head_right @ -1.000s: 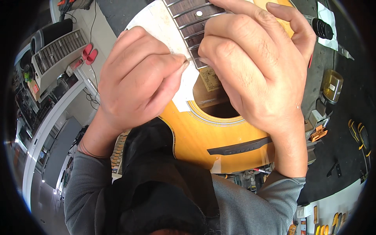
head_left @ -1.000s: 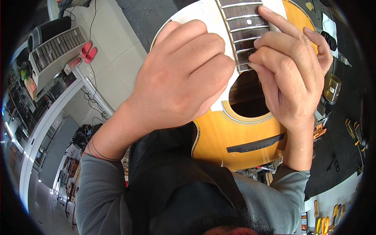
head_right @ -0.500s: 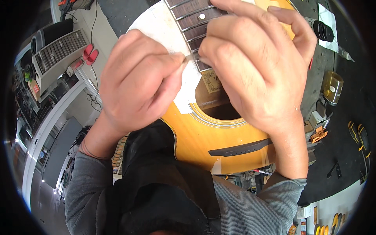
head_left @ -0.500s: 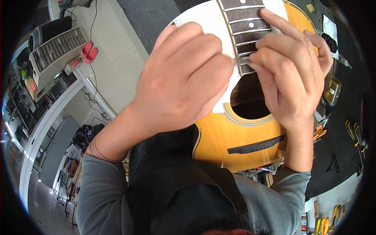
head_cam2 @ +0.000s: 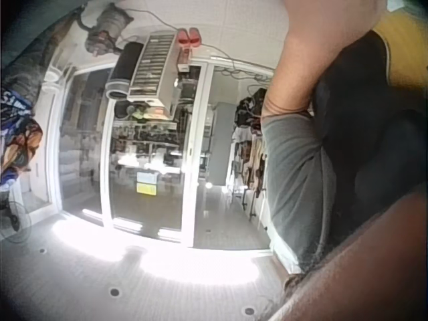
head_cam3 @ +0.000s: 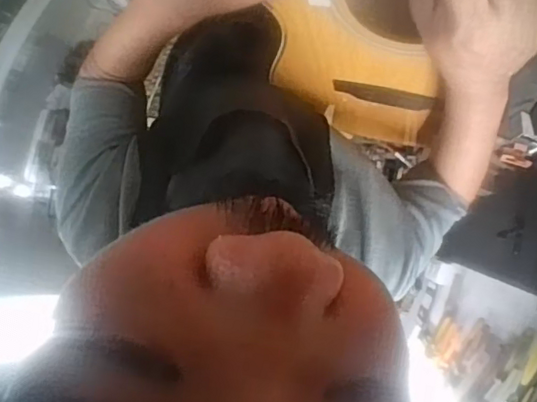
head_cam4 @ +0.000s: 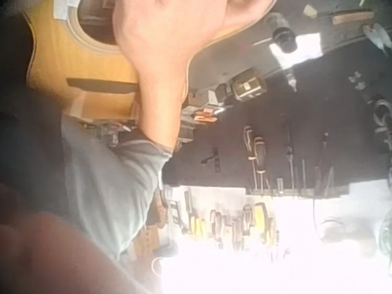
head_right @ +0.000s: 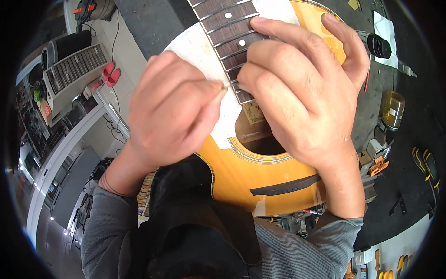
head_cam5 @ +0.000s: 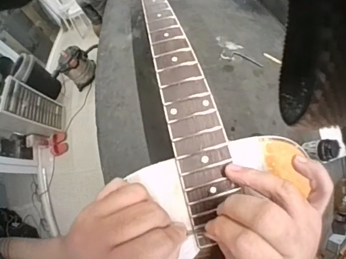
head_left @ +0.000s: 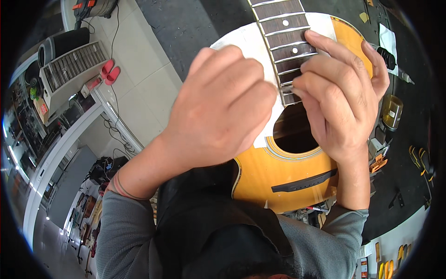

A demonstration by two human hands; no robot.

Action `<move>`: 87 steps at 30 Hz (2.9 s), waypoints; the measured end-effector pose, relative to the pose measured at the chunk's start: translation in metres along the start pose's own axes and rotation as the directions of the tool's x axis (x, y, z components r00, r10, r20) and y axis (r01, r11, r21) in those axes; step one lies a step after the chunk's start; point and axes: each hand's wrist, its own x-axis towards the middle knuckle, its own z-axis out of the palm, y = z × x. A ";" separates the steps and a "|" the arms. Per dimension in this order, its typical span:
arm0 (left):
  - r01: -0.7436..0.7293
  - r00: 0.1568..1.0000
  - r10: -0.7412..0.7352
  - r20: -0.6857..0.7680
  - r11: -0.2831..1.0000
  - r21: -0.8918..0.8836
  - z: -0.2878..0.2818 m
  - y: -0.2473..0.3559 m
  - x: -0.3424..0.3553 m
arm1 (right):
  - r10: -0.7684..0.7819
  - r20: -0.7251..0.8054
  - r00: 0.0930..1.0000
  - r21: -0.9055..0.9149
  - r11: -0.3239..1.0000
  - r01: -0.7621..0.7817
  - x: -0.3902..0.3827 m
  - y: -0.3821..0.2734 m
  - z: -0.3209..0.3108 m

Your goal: The person works on an acoustic guitar in a workshop, using a small metal file to smooth the frets on the neck. They then use a brush to clean the fretboard and body, and finally pick up a red power sander.

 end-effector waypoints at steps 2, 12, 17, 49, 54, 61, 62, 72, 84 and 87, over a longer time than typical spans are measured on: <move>-0.001 1.000 0.001 -0.023 1.000 0.010 0.002 0.001 0.000 | -0.007 0.009 1.000 0.002 1.000 0.007 -0.001 0.001 -0.001; -0.005 1.000 0.005 -0.003 1.000 -0.020 0.002 0.000 0.002 | -0.031 0.002 1.000 0.046 0.998 0.030 -0.003 0.004 -0.002; 0.008 1.000 -0.008 0.018 1.000 -0.005 -0.001 -0.001 0.004 | -0.027 -0.010 1.000 0.011 1.000 0.027 0.001 0.005 -0.001; 0.105 0.994 -0.106 0.041 0.994 0.031 -0.002 0.007 0.030 | -0.044 -0.048 0.998 0.082 0.995 0.047 0.001 0.052 -0.020; 0.078 0.997 -0.077 -0.014 0.995 0.069 0.008 0.006 0.039 | -0.050 -0.079 0.996 -0.004 0.999 0.050 0.000 0.051 -0.012; 0.025 1.000 -0.025 0.013 0.999 0.020 0.016 0.007 0.036 | -0.036 -0.044 0.998 0.036 0.999 0.038 -0.005 0.048 -0.015; 0.023 1.000 -0.023 0.017 1.000 0.008 0.016 0.006 0.037 | -0.031 -0.025 0.999 0.041 0.999 0.032 -0.005 0.047 -0.017; -0.025 1.000 0.025 -0.006 1.000 0.016 0.015 0.001 0.039 | -0.025 -0.077 0.997 -0.003 1.000 0.024 -0.006 0.045 -0.012; -0.062 0.997 0.060 0.050 0.998 0.020 0.012 -0.003 0.041 | 0.013 -0.045 0.999 -0.048 0.999 -0.015 -0.008 0.040 -0.015; -0.052 0.997 0.052 0.050 0.999 0.013 0.012 -0.004 0.042 | 0.016 -0.065 0.998 -0.076 0.997 -0.021 -0.008 0.039 -0.014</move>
